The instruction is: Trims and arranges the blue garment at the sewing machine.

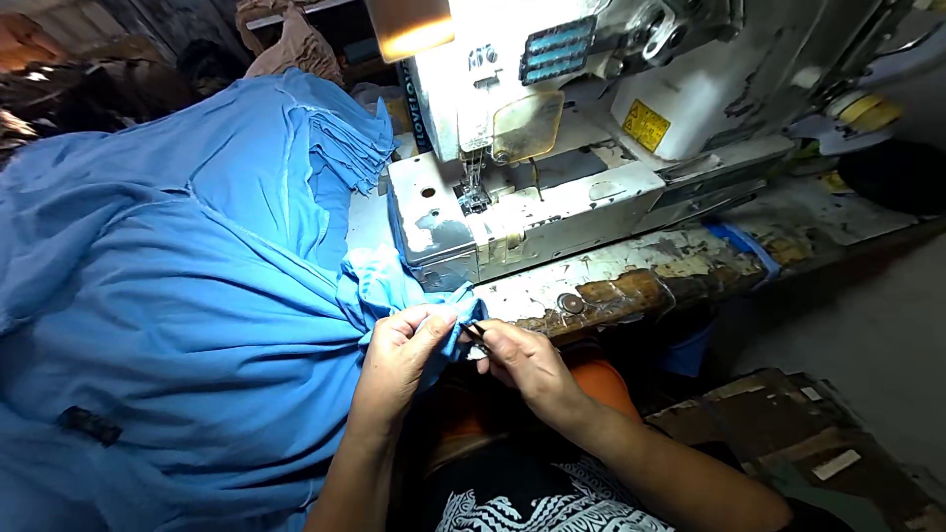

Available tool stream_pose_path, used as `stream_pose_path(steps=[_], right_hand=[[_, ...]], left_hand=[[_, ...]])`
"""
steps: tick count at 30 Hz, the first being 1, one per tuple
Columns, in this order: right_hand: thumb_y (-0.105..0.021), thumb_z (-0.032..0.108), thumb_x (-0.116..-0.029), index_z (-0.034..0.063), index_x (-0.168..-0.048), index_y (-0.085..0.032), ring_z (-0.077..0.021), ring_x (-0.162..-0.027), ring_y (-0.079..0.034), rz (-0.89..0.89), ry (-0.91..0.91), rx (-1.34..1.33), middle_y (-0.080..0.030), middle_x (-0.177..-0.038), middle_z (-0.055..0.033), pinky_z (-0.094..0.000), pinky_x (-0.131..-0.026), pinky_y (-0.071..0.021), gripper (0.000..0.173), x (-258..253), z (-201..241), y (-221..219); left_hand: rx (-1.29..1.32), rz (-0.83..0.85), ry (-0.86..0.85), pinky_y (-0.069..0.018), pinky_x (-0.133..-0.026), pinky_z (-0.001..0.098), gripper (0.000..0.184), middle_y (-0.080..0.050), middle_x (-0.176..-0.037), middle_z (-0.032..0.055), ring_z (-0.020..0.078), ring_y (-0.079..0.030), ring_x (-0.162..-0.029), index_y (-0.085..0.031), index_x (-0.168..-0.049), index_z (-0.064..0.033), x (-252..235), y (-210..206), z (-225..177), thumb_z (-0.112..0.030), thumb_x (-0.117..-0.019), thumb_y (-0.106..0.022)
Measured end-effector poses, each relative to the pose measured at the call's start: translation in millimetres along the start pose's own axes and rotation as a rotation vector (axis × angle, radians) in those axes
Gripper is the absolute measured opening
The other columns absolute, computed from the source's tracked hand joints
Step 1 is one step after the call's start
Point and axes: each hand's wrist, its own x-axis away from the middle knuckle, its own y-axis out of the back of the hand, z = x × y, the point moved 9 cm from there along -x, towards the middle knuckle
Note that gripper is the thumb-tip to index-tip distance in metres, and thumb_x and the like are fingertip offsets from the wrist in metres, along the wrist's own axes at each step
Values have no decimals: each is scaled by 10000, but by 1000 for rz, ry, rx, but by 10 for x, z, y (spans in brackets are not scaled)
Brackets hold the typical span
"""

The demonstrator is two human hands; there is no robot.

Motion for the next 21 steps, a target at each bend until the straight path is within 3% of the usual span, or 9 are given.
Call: stream_pose_path(steps=[2, 5, 8, 10, 13, 14, 16, 21], right_hand=[[-465, 277, -1095, 41, -1046, -715, 97, -640, -470, -2, -83, -169, -612, -805, 104, -78, -561, -376, 347, -30, -57, 13], [-519, 254, -1074, 87, -963, -707, 71, -524, -440, 16, -337, -558, -589, -703, 98, -94, -475, -347, 274, -8, -220, -74], [-497, 232, -1076, 86, -896, -697, 50, -486, -445, -49, -406, -698, -576, -648, 80, -110, -450, -355, 306, 39, -289, -50], [-488, 276, -1083, 103, -927, -700, 53, -507, -451, -57, -330, -656, -579, -674, 90, -109, -468, -364, 314, 40, -241, 57], [-455, 387, -1093, 128, -1141, -601, 75, -575, -419, 16, -167, -385, -535, -768, 125, -95, -506, -342, 300, 42, -79, 193], [-447, 315, -1098, 93, -1188, -586, 81, -591, -424, 14, -117, -264, -543, -795, 121, -93, -515, -350, 277, 50, -7, 227], [-470, 183, -1085, -2, -1204, -637, 67, -603, -499, -6, -38, -56, -624, -829, 69, -100, -522, -422, 276, 79, 118, 266], [-460, 161, -1089, -42, -1187, -666, 40, -588, -548, 42, 17, 132, -663, -824, 1, -116, -531, -478, 306, 111, 153, 179]], left_hand=[[-37, 22, -32, -577, -733, 210, 172, -725, -764, -28, 38, -695, -744, -749, -869, -80, 5, -27, -5, -82, -970, -609], [-96, 28, -65, -542, -687, 177, 154, -686, -733, -51, 2, -645, -698, -741, -858, -77, 7, -58, -3, -88, -964, -630], [-165, 38, -84, -518, -653, 162, 150, -667, -715, -66, -16, -619, -673, -740, -842, -90, 0, -99, -10, -119, -959, -650], [-156, 16, -64, -524, -651, 170, 144, -673, -711, -58, -5, -625, -669, -743, -829, -93, -7, -95, 5, -121, -946, -664], [-78, -10, -19, -537, -657, 175, 157, -689, -716, -47, 3, -638, -672, -750, -823, -100, -16, -90, -12, -102, -948, -657], [-59, -10, -14, -542, -664, 177, 170, -695, -724, -48, 2, -644, -680, -754, -828, -102, -22, -98, -26, -92, -955, -642], [-31, -6, -18, -545, -666, 181, 212, -692, -719, -53, 1, -645, -681, -753, -816, -109, -42, -125, -45, -69, -967, -608], [-32, -15, -14, -554, -665, 188, 247, -693, -708, -53, 9, -653, -677, -755, -810, -108, -60, -173, -63, -49, -971, -578]])
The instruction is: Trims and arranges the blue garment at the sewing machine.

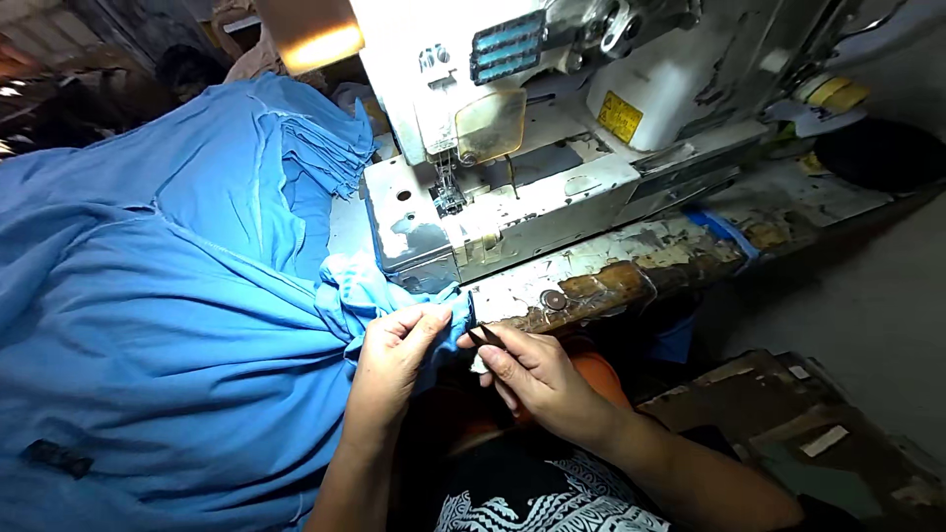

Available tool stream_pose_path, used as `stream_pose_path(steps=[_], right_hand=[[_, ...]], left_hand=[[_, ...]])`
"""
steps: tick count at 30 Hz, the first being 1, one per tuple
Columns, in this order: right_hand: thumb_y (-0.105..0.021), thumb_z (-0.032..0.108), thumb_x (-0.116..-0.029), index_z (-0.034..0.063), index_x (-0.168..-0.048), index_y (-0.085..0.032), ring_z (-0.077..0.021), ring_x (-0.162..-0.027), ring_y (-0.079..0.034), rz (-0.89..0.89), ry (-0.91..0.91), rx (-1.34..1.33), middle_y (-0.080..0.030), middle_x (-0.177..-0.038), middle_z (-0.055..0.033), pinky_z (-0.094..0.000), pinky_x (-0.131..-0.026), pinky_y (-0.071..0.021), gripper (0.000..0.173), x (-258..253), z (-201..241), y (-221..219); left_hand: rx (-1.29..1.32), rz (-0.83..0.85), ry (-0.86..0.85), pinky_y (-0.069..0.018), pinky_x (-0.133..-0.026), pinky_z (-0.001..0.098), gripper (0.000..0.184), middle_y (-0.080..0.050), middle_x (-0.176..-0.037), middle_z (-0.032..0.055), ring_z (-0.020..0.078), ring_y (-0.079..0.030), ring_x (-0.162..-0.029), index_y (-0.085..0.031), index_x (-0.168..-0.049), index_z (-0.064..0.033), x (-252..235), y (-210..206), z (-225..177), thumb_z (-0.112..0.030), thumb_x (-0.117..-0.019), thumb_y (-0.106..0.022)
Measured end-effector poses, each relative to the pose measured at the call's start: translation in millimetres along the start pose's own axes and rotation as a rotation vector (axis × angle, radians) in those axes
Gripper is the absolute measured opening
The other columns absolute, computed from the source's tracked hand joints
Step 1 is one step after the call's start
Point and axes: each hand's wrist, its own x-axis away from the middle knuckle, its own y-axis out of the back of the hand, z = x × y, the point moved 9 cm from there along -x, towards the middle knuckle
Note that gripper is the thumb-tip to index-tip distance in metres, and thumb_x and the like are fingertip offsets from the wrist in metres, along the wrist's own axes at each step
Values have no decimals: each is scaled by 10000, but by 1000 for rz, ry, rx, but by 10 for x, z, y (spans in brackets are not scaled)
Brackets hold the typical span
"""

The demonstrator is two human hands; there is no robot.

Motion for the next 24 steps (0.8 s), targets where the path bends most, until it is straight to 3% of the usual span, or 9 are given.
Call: stream_pose_path(steps=[11, 12, 14, 16, 17, 21, 24], right_hand=[[-457, 170, -1090, -22, -1124, -668, 54, -541, -523, -34, -46, 21, -640, -780, 30, -108, -495, -466, 288, -12, -91, -13], [-465, 159, -1086, -26, -1092, -673, 52, -561, -537, -40, 7, 0, -645, -785, 21, -109, -509, -474, 279, -6, -49, -8], [-497, 145, -1068, -29, -975, -642, 15, -655, -597, -49, 281, -80, -656, -791, -37, -131, -598, -512, 245, 54, 194, 32], [-522, 210, -1066, 50, -941, -593, -66, -721, -625, -15, 537, -78, -620, -782, -55, -189, -673, -528, 215, 141, 482, 89], [-550, 215, -1054, 62, -936, -585, -81, -731, -625, -37, 579, -27, -613, -780, -59, -200, -683, -526, 196, 153, 538, 119], [-737, 187, -925, -7, -1009, -694, 47, -741, -593, -262, 376, 259, -708, -861, -39, -82, -680, -486, 216, -3, 238, 208], [-761, 201, -884, -10, -994, -727, 37, -722, -583, -312, 341, 423, -718, -854, -49, -80, -671, -466, 240, -40, 201, 186]], left_hand=[[-9, 43, -8, -554, -670, 180, 247, -708, -722, -38, 9, -658, -683, -759, -821, -95, 18, -19, -1, -39, -975, -574], [-16, 51, -9, -550, -663, 176, 239, -703, -716, -38, 8, -653, -675, -757, -821, -92, 19, -19, 7, -45, -975, -581], [-67, 61, -27, -513, -625, 155, 225, -660, -684, -65, -13, -609, -638, -741, -809, -105, 17, -12, 24, -74, -977, -596], [-94, 61, -40, -501, -608, 148, 226, -649, -670, -68, -18, -599, -626, -741, -804, -106, 15, 3, 44, -90, -982, -602], [-96, 58, -40, -500, -604, 149, 222, -649, -670, -64, -15, -599, -624, -743, -805, -102, 21, 11, 51, -92, -980, -607], [-104, 33, -46, -494, -592, 148, 192, -649, -652, -61, -14, -596, -611, -738, -764, -108, 16, 25, 33, -99, -940, -661], [-113, 45, -68, -487, -573, 143, 190, -639, -643, -62, -14, -588, -596, -731, -762, -108, 20, -2, 42, -104, -939, -662]])
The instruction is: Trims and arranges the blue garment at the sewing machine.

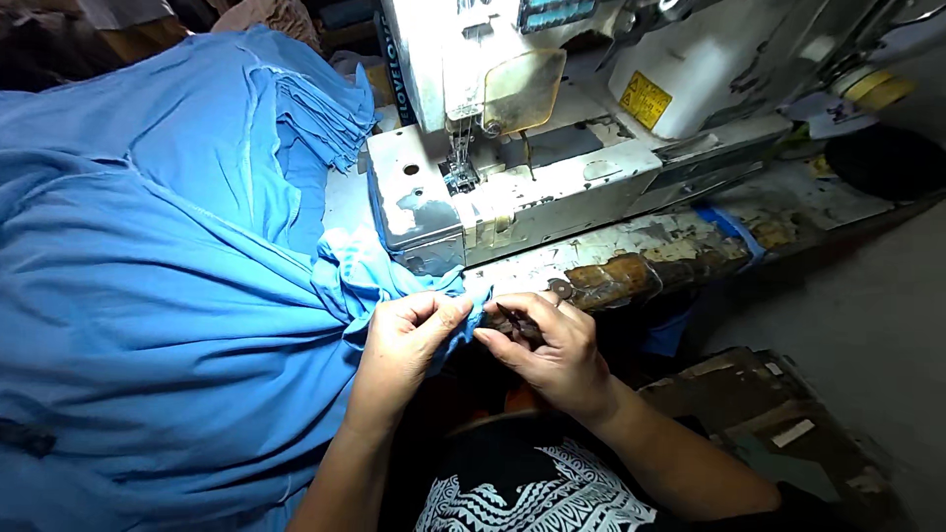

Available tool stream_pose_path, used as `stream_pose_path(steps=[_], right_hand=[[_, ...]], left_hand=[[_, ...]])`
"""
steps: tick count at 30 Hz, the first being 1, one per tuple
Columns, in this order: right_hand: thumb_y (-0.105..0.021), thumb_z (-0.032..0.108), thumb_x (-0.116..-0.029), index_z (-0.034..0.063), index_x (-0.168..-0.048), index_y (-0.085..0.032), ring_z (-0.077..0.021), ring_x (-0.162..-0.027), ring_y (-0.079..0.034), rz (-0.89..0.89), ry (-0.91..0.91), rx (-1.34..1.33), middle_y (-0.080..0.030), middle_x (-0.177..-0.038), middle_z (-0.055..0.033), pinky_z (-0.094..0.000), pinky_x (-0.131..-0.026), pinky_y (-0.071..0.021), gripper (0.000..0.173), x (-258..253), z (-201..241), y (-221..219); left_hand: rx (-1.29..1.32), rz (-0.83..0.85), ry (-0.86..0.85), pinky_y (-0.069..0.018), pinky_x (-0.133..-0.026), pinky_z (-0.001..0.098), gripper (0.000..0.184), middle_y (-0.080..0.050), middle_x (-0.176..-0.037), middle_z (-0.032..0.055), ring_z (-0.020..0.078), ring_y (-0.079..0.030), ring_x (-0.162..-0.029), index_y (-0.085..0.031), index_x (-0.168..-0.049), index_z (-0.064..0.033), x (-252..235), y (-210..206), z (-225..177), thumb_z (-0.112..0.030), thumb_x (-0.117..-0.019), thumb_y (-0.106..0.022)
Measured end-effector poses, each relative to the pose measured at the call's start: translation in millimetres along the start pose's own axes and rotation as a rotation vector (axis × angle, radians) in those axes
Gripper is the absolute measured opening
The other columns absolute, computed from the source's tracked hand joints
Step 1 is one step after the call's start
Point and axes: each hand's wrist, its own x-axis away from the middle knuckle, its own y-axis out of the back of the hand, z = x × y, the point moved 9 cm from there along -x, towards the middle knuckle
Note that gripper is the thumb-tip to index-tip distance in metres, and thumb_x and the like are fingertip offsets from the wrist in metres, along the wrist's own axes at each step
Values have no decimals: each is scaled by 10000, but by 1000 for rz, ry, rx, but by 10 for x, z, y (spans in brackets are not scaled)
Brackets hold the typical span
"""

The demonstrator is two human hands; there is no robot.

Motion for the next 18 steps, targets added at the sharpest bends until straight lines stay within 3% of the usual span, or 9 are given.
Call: stream_pose_path(steps=[6, 8, 14, 16, 18], right_hand=[[-677, 127, -878, 19, -911, -756, -88, -656, -620, -27, 86, 234, -712, -748, -69, -180, -621, -478, 138, -8, 116, -42], [-661, 92, -872, 21, -892, -756, -74, -662, -621, -2, 68, 200, -705, -734, -65, -164, -626, -475, 120, -11, 90, -20], [-641, 31, -868, 2, -827, -692, 63, -690, -575, 48, -208, -350, -668, -759, 4, -82, -629, -467, 71, 9, -130, 42], [-627, 18, -888, 2, -863, -673, 71, -702, -573, 84, -216, -577, -691, -806, 11, -88, -624, -467, 55, 20, -80, 61], [-618, 30, -924, 5, -913, -663, 77, -741, -588, 127, -142, -629, -704, -847, 5, -79, -658, -475, 53, 0, 8, 105]], left_hand=[[-76, -4, -2, -481, -571, 140, 207, -634, -636, -84, -29, -582, -593, -737, -770, -116, 2, -43, -1, -121, -955, -643], [-81, 2, 12, -477, -564, 136, 207, -631, -632, -89, -33, -576, -585, -740, -772, -117, 7, -54, 3, -118, -954, -641], [-91, 51, 11, -463, -557, 121, 215, -622, -636, -102, -47, -564, -583, -732, -776, -124, -7, -105, 12, -122, -963, -624], [-72, 56, 20, -472, -559, 128, 217, -627, -638, -93, -40, -571, -585, -735, -783, -122, -15, -93, 35, -121, -968, -622], [-52, 54, 37, -477, -559, 132, 216, -629, -639, -90, -34, -577, -585, -735, -783, -130, -17, -69, 61, -130, -968, -625]])
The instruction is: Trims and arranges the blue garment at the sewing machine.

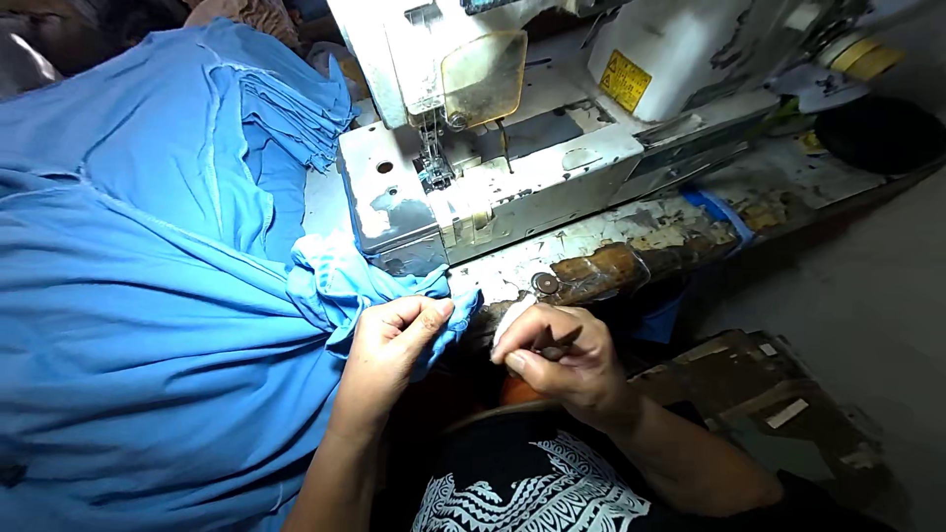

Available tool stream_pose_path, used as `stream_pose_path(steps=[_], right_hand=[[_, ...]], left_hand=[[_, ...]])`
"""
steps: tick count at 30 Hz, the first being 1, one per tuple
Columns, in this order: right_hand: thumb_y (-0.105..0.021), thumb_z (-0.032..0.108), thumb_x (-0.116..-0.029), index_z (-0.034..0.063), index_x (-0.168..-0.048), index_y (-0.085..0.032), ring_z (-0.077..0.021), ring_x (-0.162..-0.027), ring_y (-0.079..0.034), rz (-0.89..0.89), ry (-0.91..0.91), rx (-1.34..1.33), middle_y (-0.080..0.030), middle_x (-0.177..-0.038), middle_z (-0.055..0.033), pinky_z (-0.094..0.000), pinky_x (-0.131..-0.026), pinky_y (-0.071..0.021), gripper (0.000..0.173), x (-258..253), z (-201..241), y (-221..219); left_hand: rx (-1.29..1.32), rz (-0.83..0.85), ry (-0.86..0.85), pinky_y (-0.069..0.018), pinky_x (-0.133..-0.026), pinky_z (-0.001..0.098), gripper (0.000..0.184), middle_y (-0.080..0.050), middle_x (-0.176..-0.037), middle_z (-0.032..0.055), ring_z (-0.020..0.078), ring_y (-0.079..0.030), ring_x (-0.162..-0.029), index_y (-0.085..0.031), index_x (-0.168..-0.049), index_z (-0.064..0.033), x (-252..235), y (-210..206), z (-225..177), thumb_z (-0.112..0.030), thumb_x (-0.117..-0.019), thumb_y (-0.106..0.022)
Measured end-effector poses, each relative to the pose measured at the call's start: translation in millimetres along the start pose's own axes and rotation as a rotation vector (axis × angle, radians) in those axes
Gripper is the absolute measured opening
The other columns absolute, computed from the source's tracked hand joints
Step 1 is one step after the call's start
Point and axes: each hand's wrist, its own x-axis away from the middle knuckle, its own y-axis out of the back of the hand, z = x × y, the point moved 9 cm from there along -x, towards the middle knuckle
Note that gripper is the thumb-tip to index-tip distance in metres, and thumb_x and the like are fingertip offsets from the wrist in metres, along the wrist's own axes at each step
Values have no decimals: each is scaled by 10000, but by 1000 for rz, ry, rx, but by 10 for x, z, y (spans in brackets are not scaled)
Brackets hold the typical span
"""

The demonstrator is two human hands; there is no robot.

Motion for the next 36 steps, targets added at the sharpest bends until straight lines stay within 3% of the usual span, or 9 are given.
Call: stream_pose_path(steps=[5, 8, 10, 15, 20, 24, 27, 31, 36], right_hand=[[-670, 86, -935, -22, -959, -732, 56, -739, -596, -80, 46, 400, -707, -830, -30, -81, -686, -489, 127, 17, -66, 29], [-746, 238, -898, -3, -981, -700, 70, -662, -496, -103, 26, 564, -648, -793, -10, -61, -597, -401, 259, 35, -99, -29], [-728, 170, -880, -1, -934, -716, 44, -682, -560, -119, 49, 621, -677, -782, -31, -68, -627, -445, 179, 18, -95, -77], [-660, 56, -896, 0, -855, -710, 54, -689, -564, -90, 0, 482, -665, -750, -16, -78, -633, -450, 86, -1, -127, -79], [-656, 77, -899, 22, -913, -685, 35, -776, -586, -56, 85, 492, -669, -824, -35, -74, -703, -456, 64, 68, -81, -116], [-609, 98, -974, 18, -991, -637, -22, -853, -628, 57, 208, 447, -684, -921, -83, -111, -788, -497, 87, 46, -79, -239], [-591, 86, -978, -7, -983, -639, -62, -790, -621, 173, 239, 463, -674, -855, -109, -125, -740, -489, 104, 26, -109, -298], [-583, 109, -963, 10, -954, -679, -130, -710, -632, 199, 206, 758, -679, -796, -99, -218, -654, -505, 139, 127, -221, -64], [-593, 94, -936, 26, -909, -649, -37, -708, -579, 22, 77, 817, -652, -792, -73, -123, -657, -456, 92, 319, -201, 475]], left_hand=[[28, 6, -17, -495, -578, 133, 201, -651, -665, -84, -29, -597, -606, -746, -805, -122, 16, 9, -14, -117, -966, -625], [37, -4, -28, -501, -579, 138, 194, -656, -663, -71, -21, -602, -606, -749, -808, -107, 27, 12, -2, -107, -960, -629], [6, 1, -26, -486, -572, 138, 198, -643, -657, -79, -25, -589, -602, -739, -797, -117, 29, 5, 0, -127, -964, -632], [24, 21, -39, -475, -558, 126, 204, -637, -649, -85, -38, -577, -592, -741, -789, -115, 31, 32, 13, -117, -962, -633], [43, 38, -42, -469, -550, 128, 206, -632, -640, -73, -32, -572, -583, -736, -782, -105, 39, 37, 31, -114, -962, -636], [81, 63, -55, -479, -568, 131, 213, -638, -650, -74, -28, -581, -599, -734, -778, -105, 28, 19, 35, -100, -961, -624], [43, 74, -82, -521, -646, 144, 214, -667, -696, -78, -25, -621, -666, -727, -785, -108, 23, 18, 62, -96, -963, -611], [-72, 15, -36, -488, -588, 154, 222, -637, -663, -83, -21, -587, -616, -722, -766, -122, 32, 62, 156, -142, -967, -632], [-60, 33, -28, -471, -574, 139, 216, -642, -664, -86, -29, -573, -603, -731, -773, -126, 18, 62, 146, -122, -964, -631]])
